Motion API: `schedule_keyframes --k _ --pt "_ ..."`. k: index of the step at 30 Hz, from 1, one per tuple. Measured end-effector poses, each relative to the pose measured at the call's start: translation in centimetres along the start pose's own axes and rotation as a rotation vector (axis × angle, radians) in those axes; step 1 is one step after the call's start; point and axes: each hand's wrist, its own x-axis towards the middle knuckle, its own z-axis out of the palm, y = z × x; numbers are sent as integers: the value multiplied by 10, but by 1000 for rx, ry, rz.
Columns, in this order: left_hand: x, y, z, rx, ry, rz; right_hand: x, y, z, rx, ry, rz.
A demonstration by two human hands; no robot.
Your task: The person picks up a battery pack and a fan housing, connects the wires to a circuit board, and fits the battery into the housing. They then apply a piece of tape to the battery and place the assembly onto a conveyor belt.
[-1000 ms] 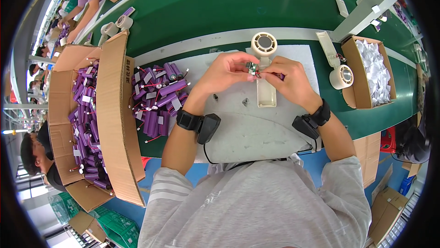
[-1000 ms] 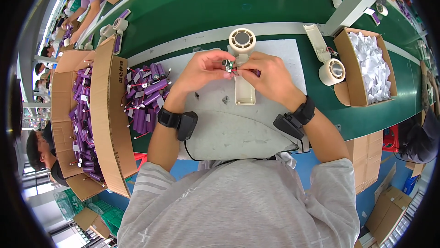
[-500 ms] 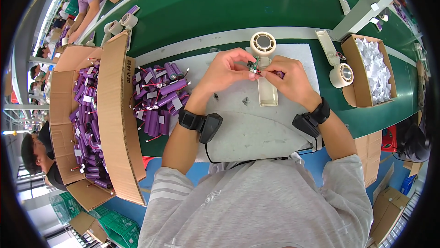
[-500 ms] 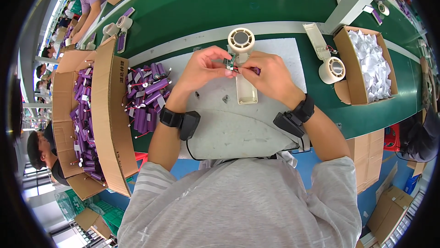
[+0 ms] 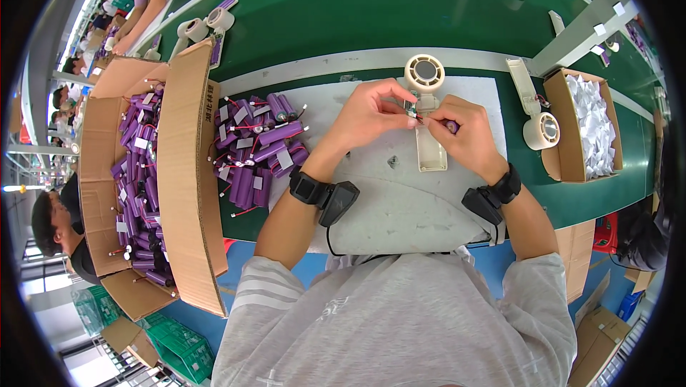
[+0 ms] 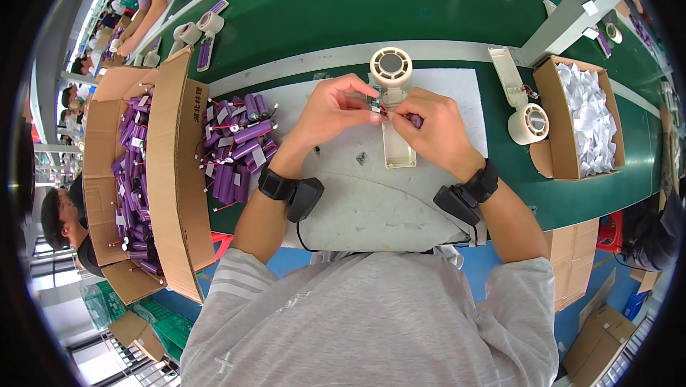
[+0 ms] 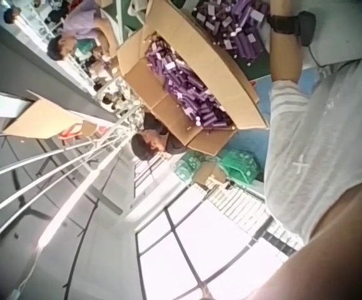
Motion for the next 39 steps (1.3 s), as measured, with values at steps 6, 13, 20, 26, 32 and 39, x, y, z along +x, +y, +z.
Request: schedule_keyframes --k 6,13,20,26,32,39 --pt "0 4 1 45 -30 -8 1 1 1 -9 -6 -93" --pt "-2 2 13 188 23 60 2 -10 5 -7 110 80" --pt "-2 3 7 260 22 28 5 -10 7 -175 105 -80" --pt "-2 2 6 280 74 45 4 -9 8 -153 131 -31" --pt "-1 -8 5 218 130 6 6 -6 8 -136 150 0" --pt "-1 -11 8 393 133 180 7 -5 9 -160 175 -13"
